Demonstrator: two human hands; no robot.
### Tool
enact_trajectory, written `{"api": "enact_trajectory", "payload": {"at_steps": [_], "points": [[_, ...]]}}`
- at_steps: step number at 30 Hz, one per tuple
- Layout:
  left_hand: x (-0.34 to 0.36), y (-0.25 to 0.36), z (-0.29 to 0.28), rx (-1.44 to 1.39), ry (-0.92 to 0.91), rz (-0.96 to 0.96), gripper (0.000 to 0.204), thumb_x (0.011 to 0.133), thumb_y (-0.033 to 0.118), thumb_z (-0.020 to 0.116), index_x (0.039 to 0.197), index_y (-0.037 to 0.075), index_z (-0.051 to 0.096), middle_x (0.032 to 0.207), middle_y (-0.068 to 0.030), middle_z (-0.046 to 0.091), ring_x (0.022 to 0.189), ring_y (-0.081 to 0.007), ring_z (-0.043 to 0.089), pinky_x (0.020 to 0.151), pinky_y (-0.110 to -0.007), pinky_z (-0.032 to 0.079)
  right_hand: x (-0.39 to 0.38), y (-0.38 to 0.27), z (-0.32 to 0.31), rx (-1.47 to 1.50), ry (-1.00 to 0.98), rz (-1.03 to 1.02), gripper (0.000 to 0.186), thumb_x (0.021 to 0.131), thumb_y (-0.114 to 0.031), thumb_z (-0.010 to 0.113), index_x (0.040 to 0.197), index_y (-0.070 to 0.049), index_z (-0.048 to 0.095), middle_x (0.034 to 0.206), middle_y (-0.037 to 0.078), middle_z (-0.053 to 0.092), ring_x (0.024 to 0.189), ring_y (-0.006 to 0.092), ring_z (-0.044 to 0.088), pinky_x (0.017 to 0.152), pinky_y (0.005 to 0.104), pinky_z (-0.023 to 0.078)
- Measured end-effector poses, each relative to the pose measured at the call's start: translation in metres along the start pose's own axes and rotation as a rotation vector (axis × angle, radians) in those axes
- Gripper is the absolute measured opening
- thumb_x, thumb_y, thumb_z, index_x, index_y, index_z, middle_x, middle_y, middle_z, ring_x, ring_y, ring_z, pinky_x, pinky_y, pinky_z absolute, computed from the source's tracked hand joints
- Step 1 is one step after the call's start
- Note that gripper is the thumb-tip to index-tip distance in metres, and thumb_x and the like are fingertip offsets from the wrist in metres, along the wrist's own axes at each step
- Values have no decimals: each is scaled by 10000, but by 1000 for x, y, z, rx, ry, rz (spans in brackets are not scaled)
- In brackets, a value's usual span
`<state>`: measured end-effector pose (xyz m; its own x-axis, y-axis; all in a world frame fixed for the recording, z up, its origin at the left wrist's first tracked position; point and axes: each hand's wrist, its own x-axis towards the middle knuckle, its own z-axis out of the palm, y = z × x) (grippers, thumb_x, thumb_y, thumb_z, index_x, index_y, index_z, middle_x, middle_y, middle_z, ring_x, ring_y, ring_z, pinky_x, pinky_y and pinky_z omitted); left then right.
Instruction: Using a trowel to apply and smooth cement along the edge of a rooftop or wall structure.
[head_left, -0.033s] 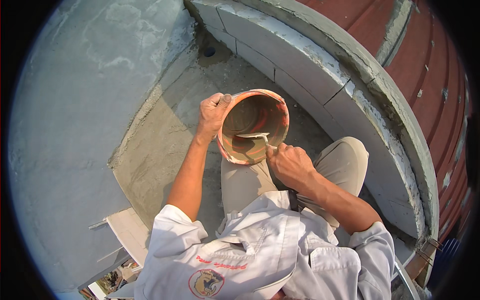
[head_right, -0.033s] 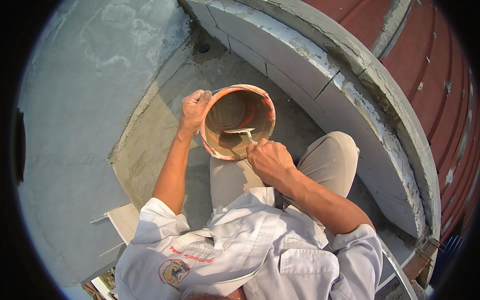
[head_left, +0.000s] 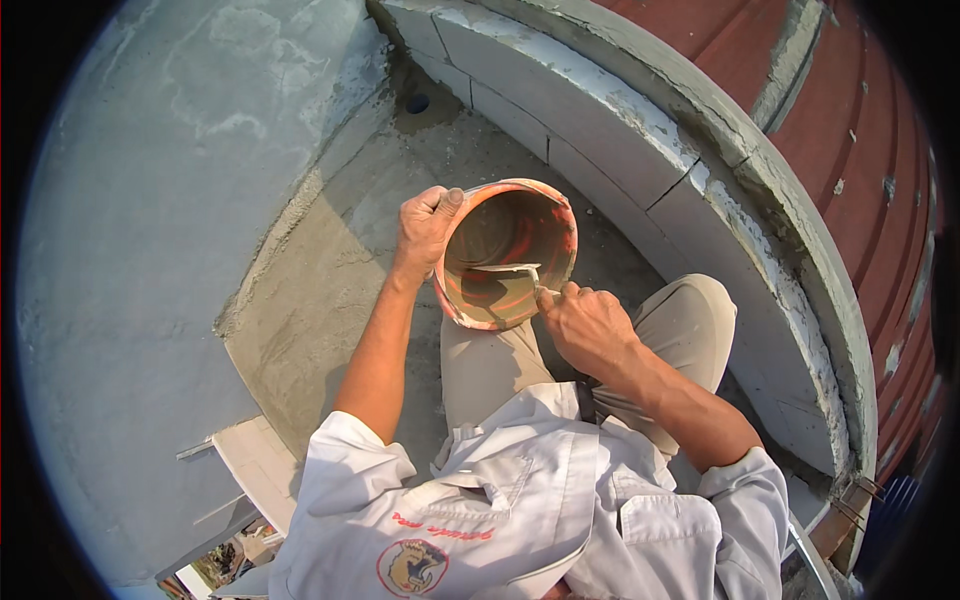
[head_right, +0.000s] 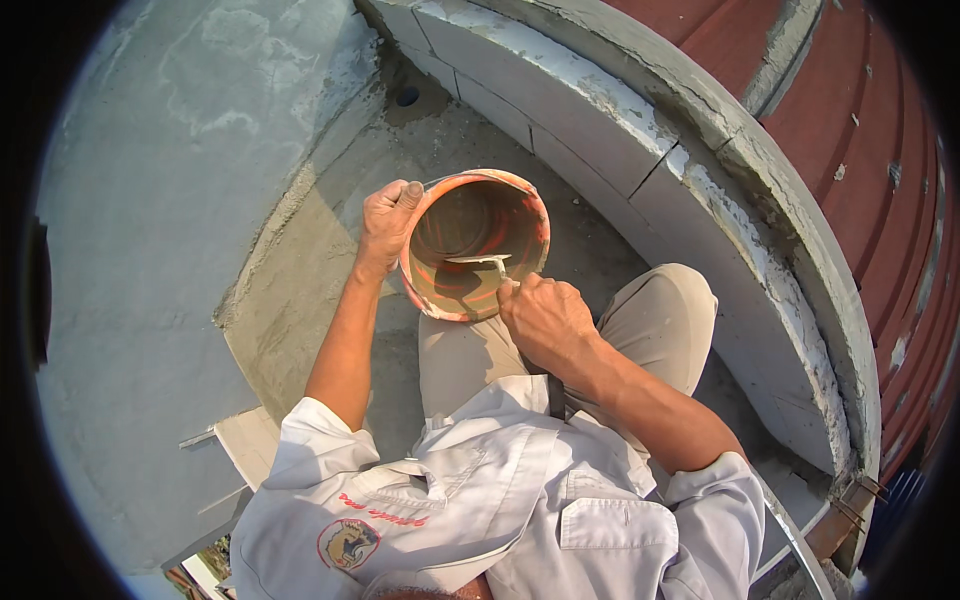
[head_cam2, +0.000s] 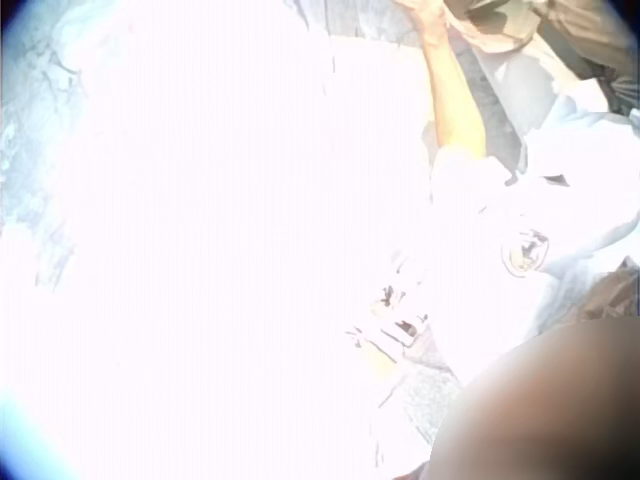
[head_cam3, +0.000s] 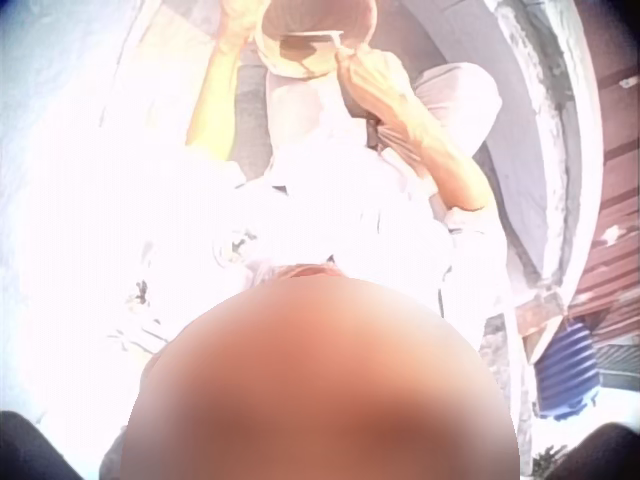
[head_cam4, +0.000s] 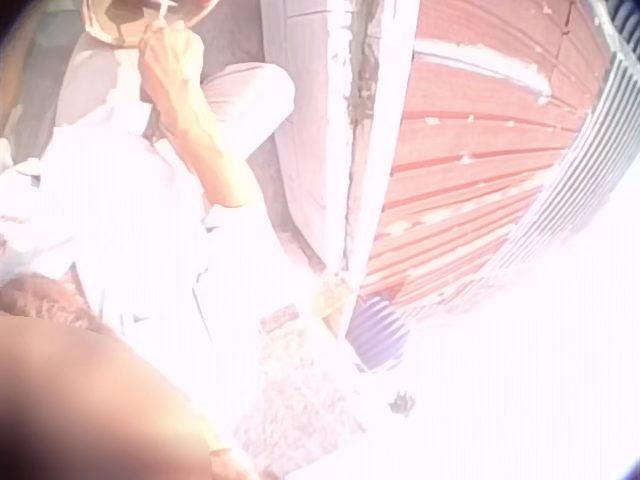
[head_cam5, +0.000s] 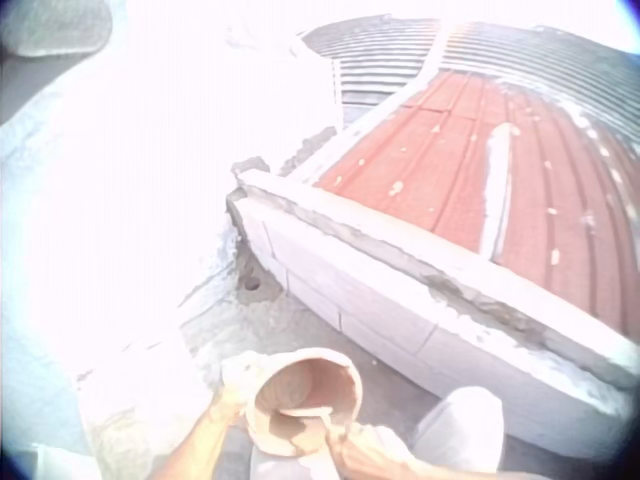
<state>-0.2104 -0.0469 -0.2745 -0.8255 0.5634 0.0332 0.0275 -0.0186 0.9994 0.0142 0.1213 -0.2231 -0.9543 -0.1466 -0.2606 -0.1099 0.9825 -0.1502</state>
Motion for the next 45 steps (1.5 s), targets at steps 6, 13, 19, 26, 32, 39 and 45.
{"api": "enact_trajectory", "payload": {"at_steps": [6, 13, 19, 26, 32, 39, 45], "points": [[-5, 7, 19, 85, 4, 18, 399, 1027, 341, 679, 748, 71, 588, 697, 71, 531, 636, -22, 435, 531, -227, 370, 8, -4, -1, -237, 217, 176, 256, 908, -119, 603, 1102, 45, 637, 826, 108, 656, 751, 206, 660, 542, 316, 516], [-13, 13, 50, 60, 12, 109, 404, 1031, 332, 678, 745, 61, 584, 708, 71, 531, 645, -24, 416, 541, -226, 363, 17, -10, 6, 336, -110, 66, 201, 850, -49, 594, 983, 89, 657, 815, 253, 702, 871, 313, 747, 687, 409, 593], [-8, 1, 29, 79, 141, 108, 404, 1057, 316, 640, 744, 77, 550, 683, 85, 462, 635, -23, 383, 534, -231, 331, 15, 29, 14, 1281, -87, 173, 344, 850, -114, 738, 1151, 41, 680, 758, 119, 671, 603, 193, 662, 515, 337, 521], [2, -11, -6, -111, 380, 6, 378, 1067, 308, 621, 776, 73, 562, 720, 55, 507, 652, -33, 421, 558, -234, 347, -47, 53, -31, 1844, -66, 384, 408, 951, -229, 752, 1243, 37, 649, 743, 19, 623, 536, 74, 552, 438, 246, 423], [-3, -7, -8, -111, 429, -39, 363, 1066, 310, 621, 793, 76, 567, 717, 57, 496, 642, -36, 419, 566, -234, 360, -89, 96, -75, 910, 543, 564, 438, 937, -160, 689, 1333, 5, 602, 907, 150, 706, 781, 234, 689, 721, 349, 531], [-6, -7, -4, -85, 387, -62, 358, 1054, 295, 644, 780, 78, 569, 719, 63, 497, 649, -35, 418, 572, -234, 357, -99, 151, -64, 109, 609, 670, 515, 903, -139, 701, 1403, -132, 579, 956, 180, 675, 876, 360, 702, 773, 477, 549], [-2, -8, -2, -62, 383, -68, 363, 1054, 286, 645, 768, 75, 568, 715, 66, 494, 644, -33, 409, 566, -233, 350, -100, 163, -68, 16, 538, 713, 509, 915, -148, 697, 1408, -206, 586, 918, 150, 650, 839, 332, 695, 730, 460, 549]]}}
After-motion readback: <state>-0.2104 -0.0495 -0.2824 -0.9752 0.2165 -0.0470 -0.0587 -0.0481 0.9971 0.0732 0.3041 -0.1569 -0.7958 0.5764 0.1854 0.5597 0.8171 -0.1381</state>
